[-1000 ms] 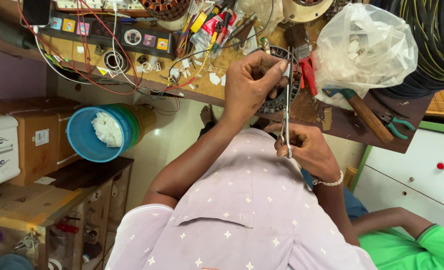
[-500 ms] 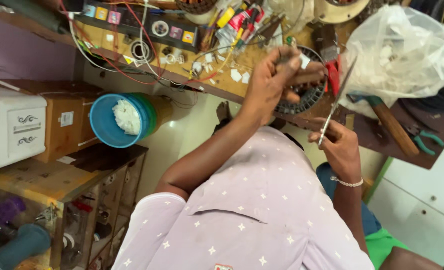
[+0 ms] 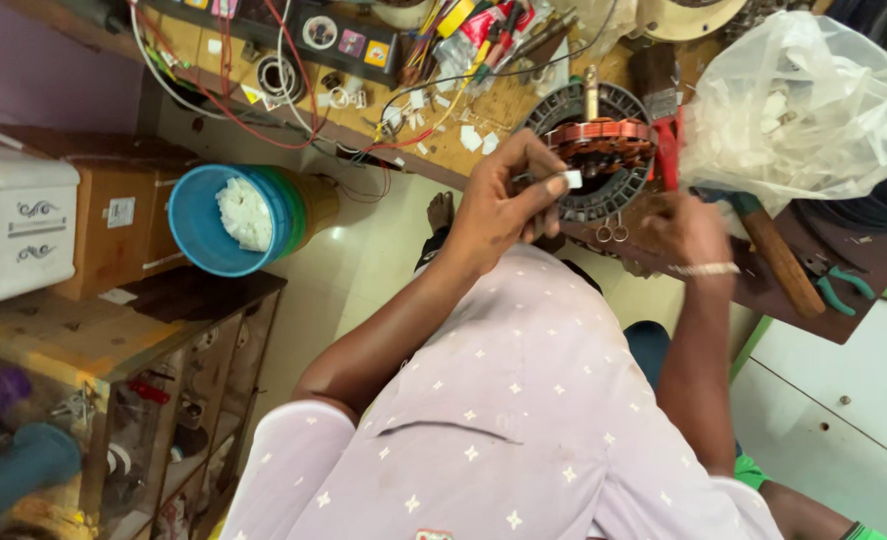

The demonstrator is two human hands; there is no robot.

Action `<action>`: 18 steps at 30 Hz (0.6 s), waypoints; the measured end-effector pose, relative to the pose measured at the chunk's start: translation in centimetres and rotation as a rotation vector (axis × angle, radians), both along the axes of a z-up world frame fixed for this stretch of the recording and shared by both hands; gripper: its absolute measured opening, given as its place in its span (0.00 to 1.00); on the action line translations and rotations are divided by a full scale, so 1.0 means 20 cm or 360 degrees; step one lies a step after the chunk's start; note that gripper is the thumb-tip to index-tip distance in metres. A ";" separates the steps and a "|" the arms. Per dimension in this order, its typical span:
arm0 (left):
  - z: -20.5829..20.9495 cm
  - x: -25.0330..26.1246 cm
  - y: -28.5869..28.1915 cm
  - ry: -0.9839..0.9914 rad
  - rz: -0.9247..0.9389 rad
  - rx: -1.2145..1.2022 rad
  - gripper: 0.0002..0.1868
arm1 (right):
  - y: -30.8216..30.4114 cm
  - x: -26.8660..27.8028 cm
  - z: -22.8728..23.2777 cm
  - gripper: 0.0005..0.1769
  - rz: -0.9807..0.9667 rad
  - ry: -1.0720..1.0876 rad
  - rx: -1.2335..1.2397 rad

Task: The person repairs a motor stator by inserting white insulating paper into the copper windings. They use a screwdriver to press the paper into place and scissors to trim the excess material. The task is performed repeatedly on different sections of the stator.

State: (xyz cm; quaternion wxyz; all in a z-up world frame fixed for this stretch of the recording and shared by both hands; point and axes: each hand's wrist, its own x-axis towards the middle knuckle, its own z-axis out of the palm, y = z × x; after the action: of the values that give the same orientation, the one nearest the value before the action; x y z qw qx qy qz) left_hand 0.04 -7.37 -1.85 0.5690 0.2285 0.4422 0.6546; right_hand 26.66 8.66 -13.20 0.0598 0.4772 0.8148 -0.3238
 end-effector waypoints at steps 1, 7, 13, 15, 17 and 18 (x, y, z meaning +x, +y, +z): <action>0.00 0.00 -0.01 0.0038 -0.0019 -0.0031 0.06 | -0.05 0.01 0.15 0.17 -0.0281 0.0054 0.0012; -0.05 0.09 -0.03 0.0154 -0.0127 -0.0171 0.05 | -0.38 -0.28 0.74 0.15 -0.0468 0.1233 -0.0504; -0.05 0.05 0.00 0.0827 0.0105 0.0247 0.04 | -0.37 -0.56 0.83 0.13 -0.0175 0.1165 0.0063; -0.05 0.04 -0.01 0.0765 0.0061 0.0119 0.04 | -0.38 -0.55 0.81 0.10 -0.0190 0.1184 -0.0063; -0.06 0.03 -0.01 0.0604 -0.0008 -0.0042 0.05 | -0.35 -0.53 0.80 0.09 -0.0147 0.1141 -0.0096; -0.05 0.04 -0.01 0.0482 -0.0059 -0.0138 0.06 | -0.34 -0.51 0.80 0.10 -0.0104 0.1098 -0.0063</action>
State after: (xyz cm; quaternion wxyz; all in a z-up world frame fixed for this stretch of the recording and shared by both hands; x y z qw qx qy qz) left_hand 0.86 -7.63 -2.88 0.5172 0.3081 0.5465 0.5822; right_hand 16.38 1.90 2.89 -0.2203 0.3643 0.7649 -0.4834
